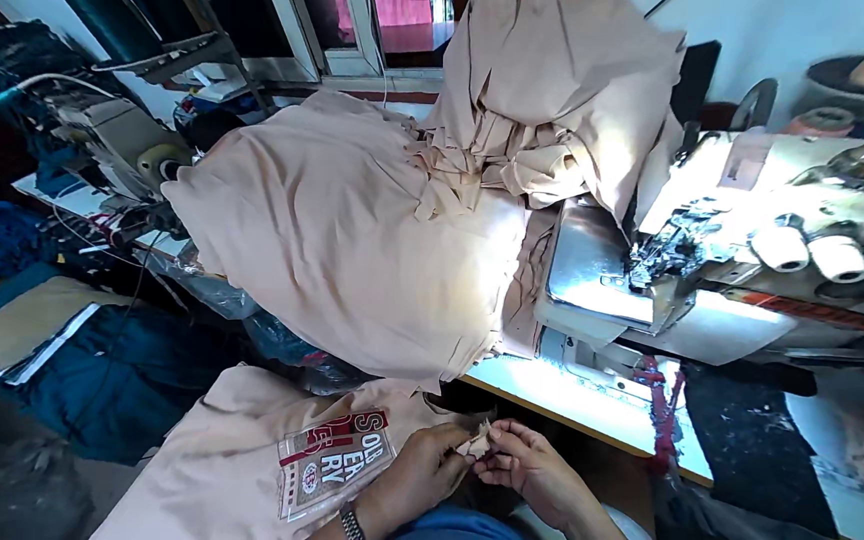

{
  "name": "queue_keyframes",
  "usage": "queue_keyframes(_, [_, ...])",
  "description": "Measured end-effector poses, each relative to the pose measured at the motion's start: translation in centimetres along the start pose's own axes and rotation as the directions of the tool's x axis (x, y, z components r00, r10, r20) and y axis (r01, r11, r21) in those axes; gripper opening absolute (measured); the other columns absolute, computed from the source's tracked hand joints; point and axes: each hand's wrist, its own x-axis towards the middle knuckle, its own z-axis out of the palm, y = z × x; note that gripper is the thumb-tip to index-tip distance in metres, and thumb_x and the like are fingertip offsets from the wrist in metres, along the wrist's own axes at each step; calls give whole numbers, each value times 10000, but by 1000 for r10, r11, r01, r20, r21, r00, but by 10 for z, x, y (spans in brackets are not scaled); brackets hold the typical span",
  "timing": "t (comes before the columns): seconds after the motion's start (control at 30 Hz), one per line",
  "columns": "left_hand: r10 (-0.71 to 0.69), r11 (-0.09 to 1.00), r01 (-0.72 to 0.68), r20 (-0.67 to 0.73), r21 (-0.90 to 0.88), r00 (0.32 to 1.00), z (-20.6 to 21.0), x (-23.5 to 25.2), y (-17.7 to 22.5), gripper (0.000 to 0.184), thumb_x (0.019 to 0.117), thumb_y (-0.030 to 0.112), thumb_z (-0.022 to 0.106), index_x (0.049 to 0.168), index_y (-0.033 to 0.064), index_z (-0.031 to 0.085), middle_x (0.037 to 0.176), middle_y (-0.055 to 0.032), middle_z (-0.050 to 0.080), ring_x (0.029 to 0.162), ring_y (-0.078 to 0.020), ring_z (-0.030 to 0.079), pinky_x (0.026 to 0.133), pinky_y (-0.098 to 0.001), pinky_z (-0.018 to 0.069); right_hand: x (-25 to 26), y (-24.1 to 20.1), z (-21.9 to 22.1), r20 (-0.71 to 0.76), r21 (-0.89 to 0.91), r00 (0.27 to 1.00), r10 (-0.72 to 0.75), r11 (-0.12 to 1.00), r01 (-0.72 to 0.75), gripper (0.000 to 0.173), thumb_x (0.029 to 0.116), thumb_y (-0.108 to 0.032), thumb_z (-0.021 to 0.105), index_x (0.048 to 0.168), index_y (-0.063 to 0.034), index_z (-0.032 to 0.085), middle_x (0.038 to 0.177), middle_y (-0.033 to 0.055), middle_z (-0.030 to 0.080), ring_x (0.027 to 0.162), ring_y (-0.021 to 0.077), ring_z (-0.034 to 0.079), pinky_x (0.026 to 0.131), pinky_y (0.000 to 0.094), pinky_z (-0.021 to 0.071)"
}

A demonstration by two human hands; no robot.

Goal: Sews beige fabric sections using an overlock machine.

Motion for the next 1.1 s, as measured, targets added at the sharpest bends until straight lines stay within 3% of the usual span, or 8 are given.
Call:
queue_keyframes(0.1, [-45,996,48,47,-79,998,1,-2,-4,242,1032,159,563,1029,-29,715,997,-151,715,918,-190,688,867,-336,554,-1,6,4,-36,7,999,17,1000,-16,187,1086,-149,484,1137,15,557,887,148,700,724,257,727,688,406,641])
queue_keyframes(0.3, [-93,994,95,-35,54,995,5,-2,0,253,980,209,645,900,-25,698,870,-141,697,808,-224,676,780,-398,551,-3,12,10,-2,-44,1000,-27,999,27,140,1041,-132,566,1073,3,549,859,132,708,697,227,726,672,375,635])
queue_keyframes(0.43, [-145,985,143,5,95,989,3,0,7,292,963,232,672,859,-41,673,826,-158,673,769,-252,654,745,-418,529,-4,15,11,-17,-26,1000,-23,999,23,141,1040,-133,570,1079,0,549,859,131,707,689,224,722,666,373,633])
queue_keyframes(0.57, [-55,996,49,85,69,995,1,-1,5,246,1007,127,581,902,-66,690,898,-188,693,852,-276,685,825,-416,553,-4,21,8,-44,-38,997,-60,998,59,119,985,-42,618,1067,18,556,851,137,704,684,223,717,657,368,630])
queue_keyframes(0.67, [-68,995,60,99,86,993,-1,-4,5,267,1016,141,577,888,-70,679,872,-194,684,831,-290,678,809,-431,547,-5,20,9,-55,-33,998,-43,999,41,96,1051,-68,517,1053,17,562,852,137,706,684,221,719,661,371,631])
queue_keyframes(0.8, [-118,988,110,71,108,991,0,-4,6,329,998,244,631,856,-50,670,803,-165,663,763,-260,651,742,-416,530,-5,19,11,9,-44,999,-38,998,39,181,1068,-173,522,1080,-1,577,897,129,716,728,215,726,685,369,631])
queue_keyframes(1.0, [-214,973,205,82,101,973,4,1,10,327,913,258,729,812,-40,638,715,-139,611,680,-240,595,674,-411,483,-7,21,11,21,-100,998,-62,993,63,229,925,-83,716,1086,8,580,901,111,696,750,198,711,696,359,627])
queue_keyframes(1.1, [-252,968,251,101,20,962,5,3,4,438,856,366,801,764,-19,612,663,-86,570,630,-176,545,634,-371,448,-4,26,7,18,-155,993,-118,981,119,207,863,18,713,1040,18,606,844,94,692,713,170,695,681,330,615])
